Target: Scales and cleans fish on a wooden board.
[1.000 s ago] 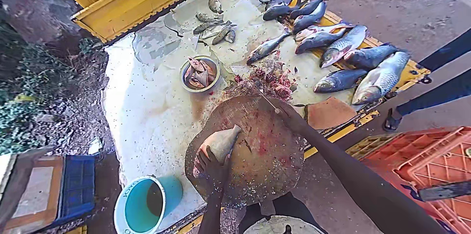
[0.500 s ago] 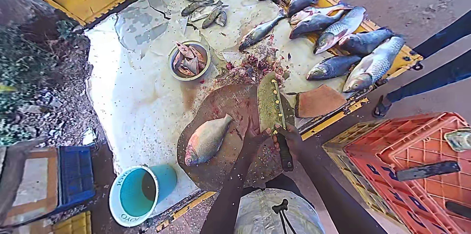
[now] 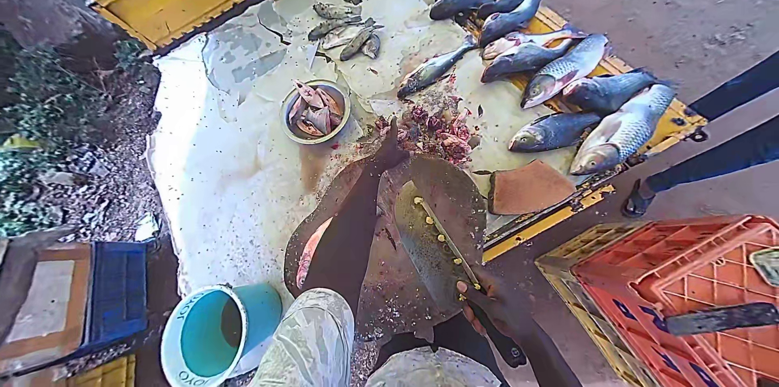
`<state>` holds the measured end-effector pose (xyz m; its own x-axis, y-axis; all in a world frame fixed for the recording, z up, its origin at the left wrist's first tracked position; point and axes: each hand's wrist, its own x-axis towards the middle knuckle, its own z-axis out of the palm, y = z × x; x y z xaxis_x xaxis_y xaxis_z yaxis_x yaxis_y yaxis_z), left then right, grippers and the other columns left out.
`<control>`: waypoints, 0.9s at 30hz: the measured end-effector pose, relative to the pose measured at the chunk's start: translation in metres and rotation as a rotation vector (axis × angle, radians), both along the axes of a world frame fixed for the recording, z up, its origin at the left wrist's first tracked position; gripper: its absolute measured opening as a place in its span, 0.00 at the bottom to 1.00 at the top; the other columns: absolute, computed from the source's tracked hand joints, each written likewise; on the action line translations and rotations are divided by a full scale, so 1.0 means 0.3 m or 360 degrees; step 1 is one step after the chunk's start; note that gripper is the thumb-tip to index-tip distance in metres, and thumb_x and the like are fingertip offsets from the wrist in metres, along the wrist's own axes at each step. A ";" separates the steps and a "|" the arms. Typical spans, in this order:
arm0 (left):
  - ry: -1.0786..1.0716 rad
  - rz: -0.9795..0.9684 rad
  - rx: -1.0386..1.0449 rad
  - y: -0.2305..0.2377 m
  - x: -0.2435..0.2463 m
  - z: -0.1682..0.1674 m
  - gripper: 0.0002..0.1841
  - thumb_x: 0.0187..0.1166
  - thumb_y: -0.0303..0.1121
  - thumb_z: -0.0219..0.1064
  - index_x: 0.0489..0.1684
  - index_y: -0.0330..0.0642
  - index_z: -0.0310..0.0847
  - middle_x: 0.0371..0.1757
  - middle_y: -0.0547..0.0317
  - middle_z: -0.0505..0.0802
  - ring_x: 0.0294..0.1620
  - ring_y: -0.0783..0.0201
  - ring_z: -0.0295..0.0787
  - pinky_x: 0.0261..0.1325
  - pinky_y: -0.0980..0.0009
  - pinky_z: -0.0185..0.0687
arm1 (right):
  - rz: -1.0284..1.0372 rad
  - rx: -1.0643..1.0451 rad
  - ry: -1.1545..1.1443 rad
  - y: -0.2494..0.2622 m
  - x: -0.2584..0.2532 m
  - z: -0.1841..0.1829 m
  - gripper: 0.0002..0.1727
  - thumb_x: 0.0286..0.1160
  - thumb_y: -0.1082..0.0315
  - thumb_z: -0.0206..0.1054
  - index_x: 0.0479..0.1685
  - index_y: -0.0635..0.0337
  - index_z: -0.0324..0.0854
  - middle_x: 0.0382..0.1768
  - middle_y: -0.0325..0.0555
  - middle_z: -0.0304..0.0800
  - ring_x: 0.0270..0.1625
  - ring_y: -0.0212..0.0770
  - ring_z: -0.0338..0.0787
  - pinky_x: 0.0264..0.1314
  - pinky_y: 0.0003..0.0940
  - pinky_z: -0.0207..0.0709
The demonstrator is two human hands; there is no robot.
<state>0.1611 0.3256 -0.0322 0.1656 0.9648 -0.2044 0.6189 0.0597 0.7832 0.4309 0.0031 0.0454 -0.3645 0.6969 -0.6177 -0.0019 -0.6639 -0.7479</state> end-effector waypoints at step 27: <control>0.1182 0.0722 -0.0543 -1.478 -1.201 -0.123 0.17 0.83 0.39 0.65 0.57 0.32 0.84 0.54 0.29 0.89 0.57 0.30 0.87 0.54 0.30 0.79 | -0.0231 0.0092 -0.0704 -0.164 -0.334 -0.019 0.14 0.94 0.64 0.54 0.65 0.65 0.71 0.20 0.48 0.85 0.16 0.41 0.87 0.16 0.34 0.85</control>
